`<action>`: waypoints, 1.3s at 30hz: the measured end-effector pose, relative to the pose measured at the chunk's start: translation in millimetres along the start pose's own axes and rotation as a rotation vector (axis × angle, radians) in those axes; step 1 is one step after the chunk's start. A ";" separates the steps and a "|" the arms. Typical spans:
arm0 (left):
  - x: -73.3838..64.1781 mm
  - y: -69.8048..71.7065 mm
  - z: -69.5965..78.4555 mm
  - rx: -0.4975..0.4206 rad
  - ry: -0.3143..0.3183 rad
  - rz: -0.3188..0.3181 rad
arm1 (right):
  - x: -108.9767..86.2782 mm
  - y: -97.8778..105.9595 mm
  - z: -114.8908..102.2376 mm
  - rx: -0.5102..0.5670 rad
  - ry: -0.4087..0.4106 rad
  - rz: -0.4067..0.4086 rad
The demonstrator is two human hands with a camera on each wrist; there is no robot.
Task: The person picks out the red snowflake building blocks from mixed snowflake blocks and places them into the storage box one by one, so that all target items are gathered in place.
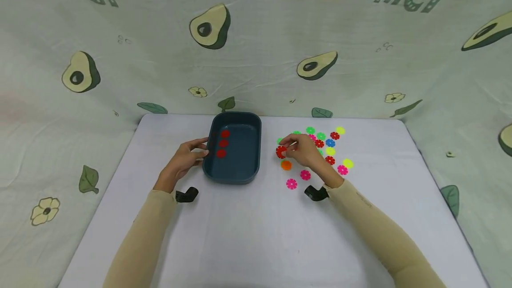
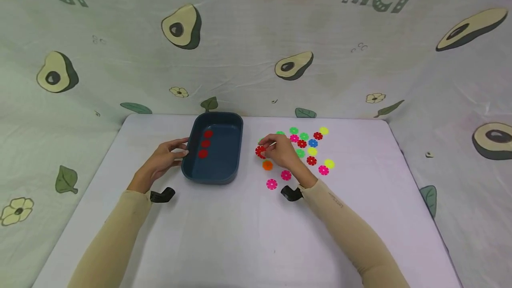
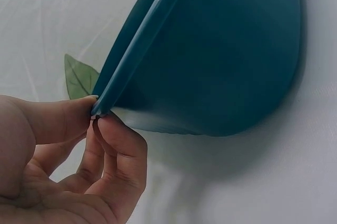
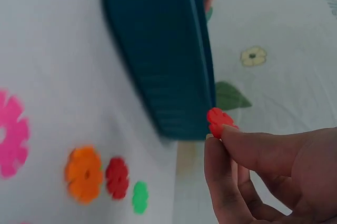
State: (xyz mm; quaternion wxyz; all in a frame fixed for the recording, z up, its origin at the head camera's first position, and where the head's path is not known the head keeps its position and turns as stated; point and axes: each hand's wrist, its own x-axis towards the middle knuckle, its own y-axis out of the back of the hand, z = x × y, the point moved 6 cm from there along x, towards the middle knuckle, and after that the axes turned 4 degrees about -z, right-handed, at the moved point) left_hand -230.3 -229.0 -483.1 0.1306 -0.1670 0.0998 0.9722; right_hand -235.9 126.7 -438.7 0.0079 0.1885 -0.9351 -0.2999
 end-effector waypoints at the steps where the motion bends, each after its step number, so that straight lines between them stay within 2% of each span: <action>1: 0.0 0.1 0.2 0.002 0.002 0.001 | 2.6 -2.2 -5.0 0.013 0.010 -0.006; 11: 1.5 0.1 1.7 -0.005 0.001 -0.004 | 28.5 -30.7 -44.3 0.146 -0.025 -0.083; 17: 0.1 1.2 3.5 0.001 0.000 0.001 | 41.9 -52.9 -64.1 0.202 -0.004 -0.137; 26: 0.5 1.6 0.7 -0.006 -0.003 0.006 | 60.8 -92.2 -84.7 0.132 0.047 -0.229; 39: 3.3 3.5 -2.5 -0.004 0.003 0.018 | 89.0 -132.5 -93.9 -0.051 -0.033 -0.412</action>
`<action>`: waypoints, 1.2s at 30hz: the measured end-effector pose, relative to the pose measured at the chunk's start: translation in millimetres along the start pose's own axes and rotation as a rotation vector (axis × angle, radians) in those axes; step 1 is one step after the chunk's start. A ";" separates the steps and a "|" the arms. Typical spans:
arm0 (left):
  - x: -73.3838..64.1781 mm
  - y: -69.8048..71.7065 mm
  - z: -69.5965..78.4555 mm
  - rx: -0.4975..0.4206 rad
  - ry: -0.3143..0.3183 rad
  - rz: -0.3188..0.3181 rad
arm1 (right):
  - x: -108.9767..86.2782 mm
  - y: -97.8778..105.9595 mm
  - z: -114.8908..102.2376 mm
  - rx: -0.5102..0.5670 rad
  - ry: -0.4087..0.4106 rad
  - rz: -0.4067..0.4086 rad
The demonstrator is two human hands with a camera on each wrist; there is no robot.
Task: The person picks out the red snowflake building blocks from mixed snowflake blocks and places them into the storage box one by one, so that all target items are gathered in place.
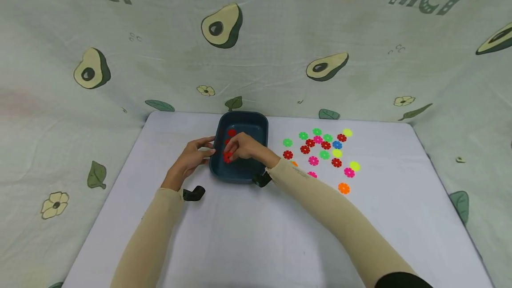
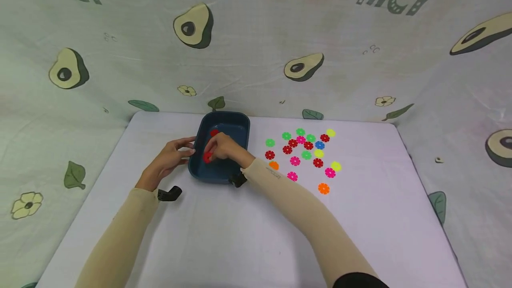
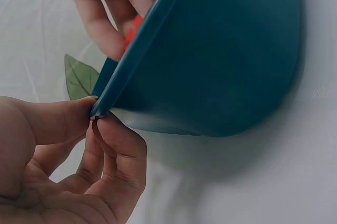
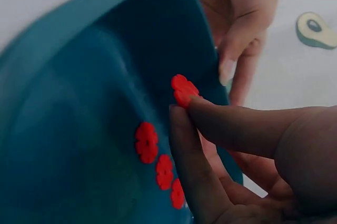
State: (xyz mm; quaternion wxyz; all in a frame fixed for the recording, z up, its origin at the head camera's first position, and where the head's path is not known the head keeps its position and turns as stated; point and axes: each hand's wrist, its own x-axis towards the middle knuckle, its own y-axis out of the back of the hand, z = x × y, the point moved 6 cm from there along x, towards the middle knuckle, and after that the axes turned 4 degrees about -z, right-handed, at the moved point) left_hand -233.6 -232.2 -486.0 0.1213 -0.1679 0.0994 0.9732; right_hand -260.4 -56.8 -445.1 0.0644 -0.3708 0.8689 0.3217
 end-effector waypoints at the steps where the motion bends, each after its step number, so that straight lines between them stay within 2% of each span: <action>1: 0.2 -0.4 0.3 0.001 0.001 0.001 | 1.8 -0.9 0.0 -0.006 -0.007 -0.010; 12: -0.5 -1.4 0.6 -0.002 -0.002 0.007 | 19.0 -11.7 4.0 -0.053 -0.034 -0.072; 21: -0.7 -2.2 0.5 -0.008 -0.006 0.003 | 29.5 -15.4 7.8 -0.090 -0.049 -0.086; 27: -1.8 -3.7 0.9 -0.007 -0.018 -0.005 | 31.1 -17.1 9.6 -0.077 -0.073 -0.097; 36: -2.6 -3.6 3.1 -0.021 -0.037 -0.007 | 28.0 -14.6 4.5 -0.106 -0.042 -0.105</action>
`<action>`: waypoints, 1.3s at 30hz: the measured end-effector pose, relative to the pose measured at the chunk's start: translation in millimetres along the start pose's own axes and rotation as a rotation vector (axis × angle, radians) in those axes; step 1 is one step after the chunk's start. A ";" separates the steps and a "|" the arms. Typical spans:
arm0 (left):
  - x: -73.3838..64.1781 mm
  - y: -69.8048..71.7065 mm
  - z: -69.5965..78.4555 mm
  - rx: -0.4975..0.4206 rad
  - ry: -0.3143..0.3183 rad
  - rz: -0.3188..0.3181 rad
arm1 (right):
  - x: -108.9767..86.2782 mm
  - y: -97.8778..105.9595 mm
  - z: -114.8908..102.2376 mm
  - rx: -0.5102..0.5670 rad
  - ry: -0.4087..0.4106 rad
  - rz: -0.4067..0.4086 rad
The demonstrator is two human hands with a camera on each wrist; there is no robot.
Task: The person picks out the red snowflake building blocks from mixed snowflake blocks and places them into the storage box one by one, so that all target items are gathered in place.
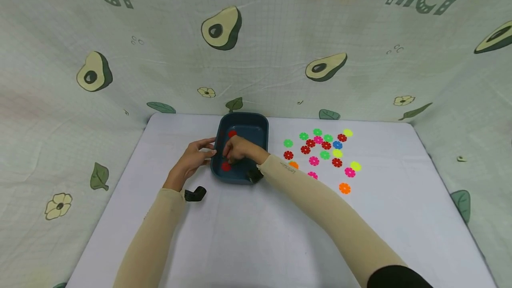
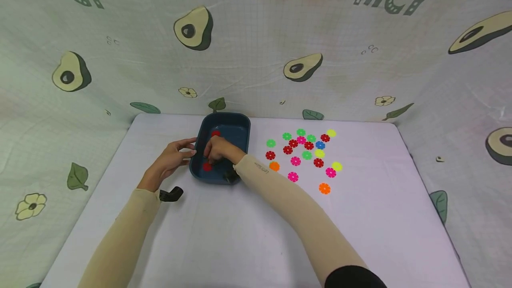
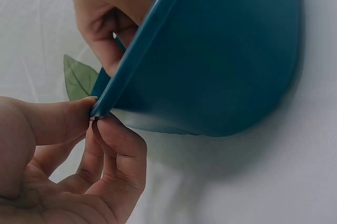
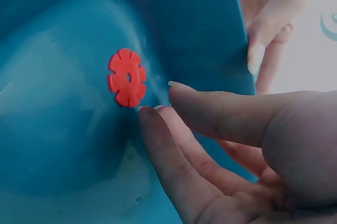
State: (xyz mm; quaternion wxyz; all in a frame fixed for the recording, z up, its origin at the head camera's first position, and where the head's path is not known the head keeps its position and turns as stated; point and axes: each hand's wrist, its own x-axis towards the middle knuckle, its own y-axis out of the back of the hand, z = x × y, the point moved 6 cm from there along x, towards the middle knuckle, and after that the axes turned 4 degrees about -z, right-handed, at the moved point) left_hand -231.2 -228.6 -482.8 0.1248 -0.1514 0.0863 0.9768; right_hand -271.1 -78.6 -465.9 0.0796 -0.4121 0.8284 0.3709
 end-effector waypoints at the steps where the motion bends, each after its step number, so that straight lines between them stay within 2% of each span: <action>1: 0.2 -0.3 0.4 0.001 0.001 0.000 | -1.8 1.0 -0.4 0.000 0.005 0.003; 5: 1.4 -0.3 0.5 0.005 0.005 -0.003 | -12.5 6.7 -1.1 -0.007 0.020 0.020; 10: 2.2 1.1 -1.9 0.021 0.016 0.005 | -35.6 19.7 0.1 0.014 0.051 0.055; 16: -0.2 0.1 0.6 0.014 0.019 -0.001 | -65.2 42.8 13.4 0.055 0.118 0.103; 21: 0.0 0.8 -0.3 0.011 0.029 0.001 | -91.8 61.6 31.8 0.136 0.116 0.158; 26: -0.3 1.0 -1.2 0.012 0.036 0.010 | -118.0 77.7 54.7 0.212 0.075 0.237; 33: -1.4 0.2 -1.5 0.010 0.039 0.014 | -147.2 93.2 95.4 0.188 -0.008 0.351; 39: 0.2 -1.0 -1.0 0.007 0.039 0.015 | -161.6 91.9 130.8 0.194 -0.039 0.384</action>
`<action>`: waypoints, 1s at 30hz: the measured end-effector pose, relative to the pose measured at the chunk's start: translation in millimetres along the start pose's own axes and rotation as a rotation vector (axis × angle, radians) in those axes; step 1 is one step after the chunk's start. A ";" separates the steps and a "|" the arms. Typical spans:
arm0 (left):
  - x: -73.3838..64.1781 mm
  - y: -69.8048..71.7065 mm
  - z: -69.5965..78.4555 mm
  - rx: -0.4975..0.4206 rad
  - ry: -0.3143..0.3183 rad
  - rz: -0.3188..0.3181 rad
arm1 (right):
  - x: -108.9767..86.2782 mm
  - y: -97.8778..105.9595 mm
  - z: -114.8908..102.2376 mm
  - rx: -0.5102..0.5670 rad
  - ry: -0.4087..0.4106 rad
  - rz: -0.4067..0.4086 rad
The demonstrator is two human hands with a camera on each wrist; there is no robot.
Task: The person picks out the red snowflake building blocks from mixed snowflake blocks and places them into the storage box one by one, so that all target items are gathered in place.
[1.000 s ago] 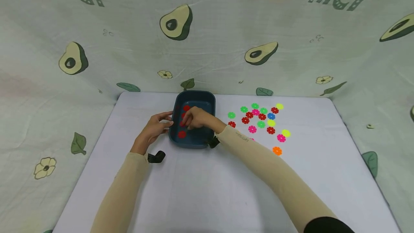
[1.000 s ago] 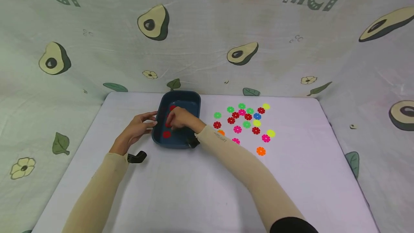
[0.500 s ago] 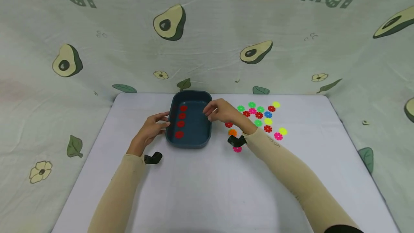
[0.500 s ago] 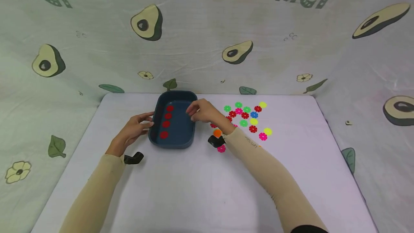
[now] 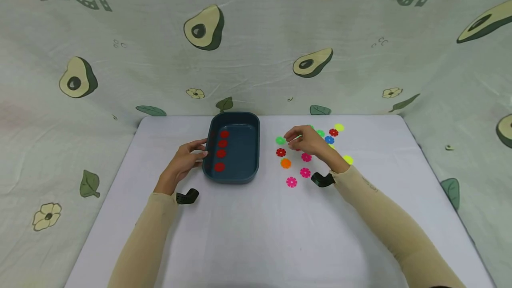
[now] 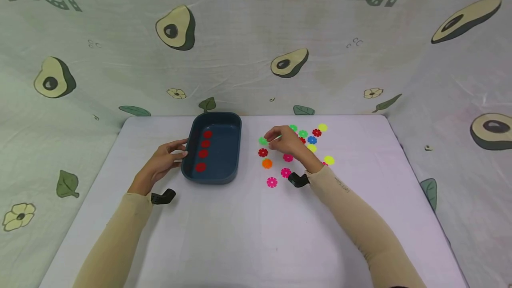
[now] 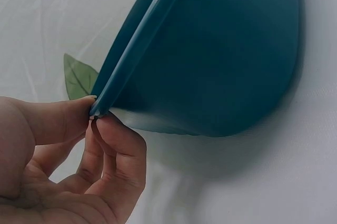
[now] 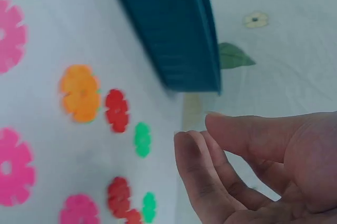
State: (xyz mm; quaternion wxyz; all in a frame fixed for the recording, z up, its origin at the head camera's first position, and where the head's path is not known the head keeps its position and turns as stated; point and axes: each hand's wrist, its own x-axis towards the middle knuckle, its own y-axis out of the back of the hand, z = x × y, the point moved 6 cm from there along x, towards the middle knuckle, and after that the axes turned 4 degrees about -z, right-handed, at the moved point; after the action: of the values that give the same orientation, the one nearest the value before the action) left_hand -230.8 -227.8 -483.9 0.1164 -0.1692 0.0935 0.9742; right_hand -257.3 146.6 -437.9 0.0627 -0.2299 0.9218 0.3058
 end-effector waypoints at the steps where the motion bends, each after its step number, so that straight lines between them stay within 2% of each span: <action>1: 0.2 0.3 -0.1 0.001 -0.001 0.001 | -0.2 -0.7 6.0 -0.002 -0.004 0.003; 6: 0.0 1.3 -0.6 0.003 -0.003 0.005 | 3.2 -9.1 28.5 -0.013 -0.001 0.018; 11: -0.9 0.6 0.5 -0.003 0.001 0.007 | 9.7 -19.8 36.2 -0.025 0.029 0.042; 16: -0.9 -0.8 1.6 -0.006 -0.001 0.002 | 16.8 -27.9 37.6 -0.041 0.034 0.076; 24: -0.2 -0.2 0.0 -0.011 0.011 0.010 | 25.0 -42.1 34.2 -0.118 -0.037 0.131; 30: -0.2 0.7 -1.4 -0.015 0.011 0.010 | 28.5 -48.3 28.8 -0.171 -0.032 0.147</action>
State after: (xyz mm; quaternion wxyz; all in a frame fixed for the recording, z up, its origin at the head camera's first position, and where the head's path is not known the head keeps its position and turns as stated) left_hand -230.3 -228.9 -485.1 0.1096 -0.1748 0.0876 0.9745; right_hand -260.9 118.5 -494.2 0.0350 -0.1614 0.9056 0.3907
